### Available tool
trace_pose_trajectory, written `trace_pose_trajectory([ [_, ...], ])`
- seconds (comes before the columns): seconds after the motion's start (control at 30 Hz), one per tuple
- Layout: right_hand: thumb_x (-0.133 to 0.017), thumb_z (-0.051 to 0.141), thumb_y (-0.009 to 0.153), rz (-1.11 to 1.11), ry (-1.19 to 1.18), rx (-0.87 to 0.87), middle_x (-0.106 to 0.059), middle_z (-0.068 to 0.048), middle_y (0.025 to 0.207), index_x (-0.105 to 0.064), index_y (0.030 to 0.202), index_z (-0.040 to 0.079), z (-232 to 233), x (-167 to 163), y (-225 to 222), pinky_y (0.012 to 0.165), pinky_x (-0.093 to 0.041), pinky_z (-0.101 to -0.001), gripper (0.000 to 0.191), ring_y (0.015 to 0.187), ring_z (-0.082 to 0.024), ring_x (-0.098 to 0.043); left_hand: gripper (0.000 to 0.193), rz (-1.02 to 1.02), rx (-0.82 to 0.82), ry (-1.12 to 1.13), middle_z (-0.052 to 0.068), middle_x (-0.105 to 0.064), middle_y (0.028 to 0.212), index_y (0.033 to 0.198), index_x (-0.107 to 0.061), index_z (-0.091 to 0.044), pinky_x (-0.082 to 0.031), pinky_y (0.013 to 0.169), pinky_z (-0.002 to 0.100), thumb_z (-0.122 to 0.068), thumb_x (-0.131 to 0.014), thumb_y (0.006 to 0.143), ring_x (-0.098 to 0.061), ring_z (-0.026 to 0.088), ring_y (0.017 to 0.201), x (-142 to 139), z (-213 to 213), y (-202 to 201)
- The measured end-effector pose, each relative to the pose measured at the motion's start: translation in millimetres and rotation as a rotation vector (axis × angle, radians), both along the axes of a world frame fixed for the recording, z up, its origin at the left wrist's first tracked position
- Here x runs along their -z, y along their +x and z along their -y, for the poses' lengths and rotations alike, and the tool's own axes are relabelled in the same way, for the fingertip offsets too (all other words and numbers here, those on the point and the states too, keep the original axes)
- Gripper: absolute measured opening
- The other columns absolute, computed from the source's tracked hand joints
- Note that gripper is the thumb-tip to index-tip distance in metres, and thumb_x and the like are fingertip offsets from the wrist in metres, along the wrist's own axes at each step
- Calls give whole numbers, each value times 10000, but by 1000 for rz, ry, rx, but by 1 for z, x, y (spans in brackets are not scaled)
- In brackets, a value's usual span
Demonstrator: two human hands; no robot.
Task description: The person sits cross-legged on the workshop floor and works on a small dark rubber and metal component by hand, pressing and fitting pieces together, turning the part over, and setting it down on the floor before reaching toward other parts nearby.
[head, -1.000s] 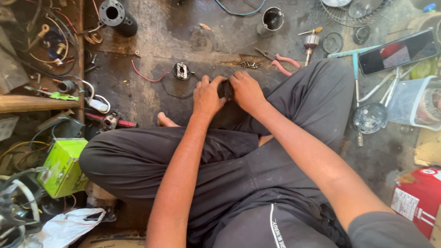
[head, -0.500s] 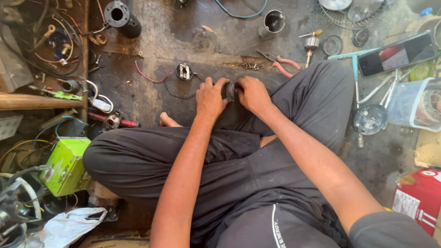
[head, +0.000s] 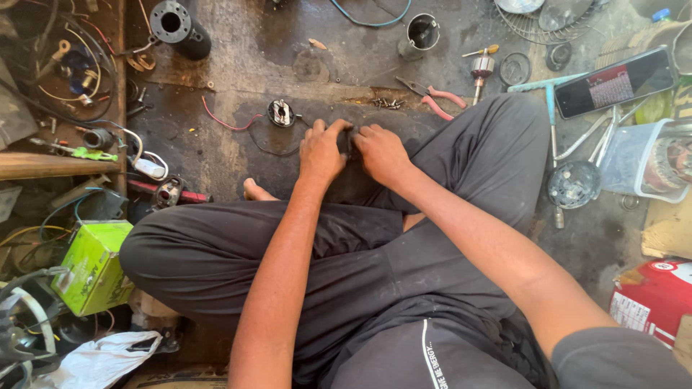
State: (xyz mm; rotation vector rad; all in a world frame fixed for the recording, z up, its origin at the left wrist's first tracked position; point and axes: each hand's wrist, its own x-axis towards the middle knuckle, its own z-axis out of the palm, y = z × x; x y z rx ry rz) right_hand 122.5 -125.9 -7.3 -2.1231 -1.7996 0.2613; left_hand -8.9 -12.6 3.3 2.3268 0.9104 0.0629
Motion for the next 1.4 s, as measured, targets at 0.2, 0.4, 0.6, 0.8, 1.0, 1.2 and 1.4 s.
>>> trace_pose_trajectory([
  [0.2, -669, 105, 762, 0, 61, 57, -640, -131, 931, -683, 916, 25, -3, 1, -2, 801, -535, -448, 173, 959, -345, -622, 641, 7, 0, 0, 118, -585, 1170, 1245, -647, -276, -485, 931, 522, -117, -888, 673, -576, 399, 1149, 2, 0, -1],
  [0.4, -653, 73, 778, 61, 21, 34, -657, -144, 920, -688, 884, 29, -8, 4, -2, 781, -546, -451, 120, 940, -340, -643, 721, 0, 1, -2, 129, -595, 1186, 1298, -619, -277, -501, 920, 513, -113, -893, 651, -588, 404, 1142, 9, -6, 1],
  [0.6, -658, 98, 757, 128, -139, 14, -695, -157, 957, -720, 880, 4, -15, 9, -10, 742, -570, -444, 167, 925, -338, -666, 754, 38, 4, 4, 126, -604, 1185, 1315, -611, -270, -500, 916, 515, -87, -883, 636, -588, 409, 1132, 14, -7, -2],
  [0.8, -670, 74, 810, 100, -72, 56, -695, -147, 957, -727, 883, 32, -22, 8, 0, 793, -575, -450, 101, 969, -346, -672, 722, 29, -30, -41, 124, -598, 1180, 1306, -606, -266, -494, 927, 527, -146, -907, 661, -587, 403, 1139, 14, -6, -1],
  [1.0, -654, 72, 726, 74, -54, -89, -685, -160, 989, -707, 885, 22, -12, 7, 1, 768, -570, -450, 175, 959, -356, -661, 779, 25, -6, 7, 136, -591, 1190, 1326, -597, -259, -493, 908, 535, -95, -891, 624, -583, 418, 1132, 15, -8, 1],
  [1.2, -654, 68, 786, 65, -27, 3, -677, -148, 970, -707, 905, 30, -13, 9, 7, 799, -565, -459, 136, 977, -354, -656, 769, 18, -12, 8, 130, -589, 1205, 1328, -590, -261, -500, 907, 533, -146, -917, 642, -590, 412, 1138, 16, -4, 1],
  [1.4, -677, 100, 785, -42, -37, 6, -673, -154, 924, -701, 901, 13, -7, 12, 4, 797, -553, -477, 147, 948, -369, -652, 766, 8, -17, -20, 125, -588, 1188, 1308, -597, -264, -489, 919, 526, -125, -912, 623, -581, 402, 1154, 17, -5, 3],
])
